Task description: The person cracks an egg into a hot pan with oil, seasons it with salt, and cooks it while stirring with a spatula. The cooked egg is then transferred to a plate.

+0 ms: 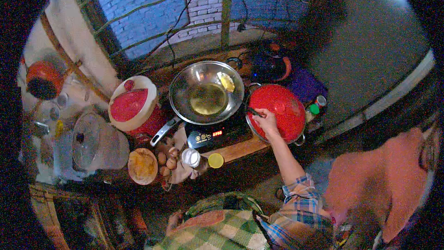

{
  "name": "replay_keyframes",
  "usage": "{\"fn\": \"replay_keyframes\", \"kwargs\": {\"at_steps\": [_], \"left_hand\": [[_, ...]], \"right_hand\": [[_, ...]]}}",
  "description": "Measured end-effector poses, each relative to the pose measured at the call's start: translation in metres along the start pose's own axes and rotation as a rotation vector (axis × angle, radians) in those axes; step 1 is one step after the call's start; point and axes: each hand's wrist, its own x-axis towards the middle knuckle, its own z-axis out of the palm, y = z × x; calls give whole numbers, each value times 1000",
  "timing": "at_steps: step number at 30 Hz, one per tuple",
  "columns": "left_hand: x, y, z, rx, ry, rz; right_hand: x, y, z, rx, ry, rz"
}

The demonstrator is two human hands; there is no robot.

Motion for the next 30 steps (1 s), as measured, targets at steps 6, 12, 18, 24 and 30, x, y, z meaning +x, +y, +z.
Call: {"fn": "replay_keyframes", "kwargs": {"at_steps": [6,12,18,24,30], "left_hand": [[-29,54,23,55,92,168],[-29,75,21,-86,118,172],[-52,105,35,-77,211,134],[-36,95,29,-138,180,211],[-16,101,11,-453,92,194]], "right_hand": [[2,4,-6,-13,-24,-18],[14,16,-7,-81,8,-29],[14,18,-15,-45,2,1],[14,14,-17,-52,-17,15],[17,6,-9,-200,12,-11]]}}
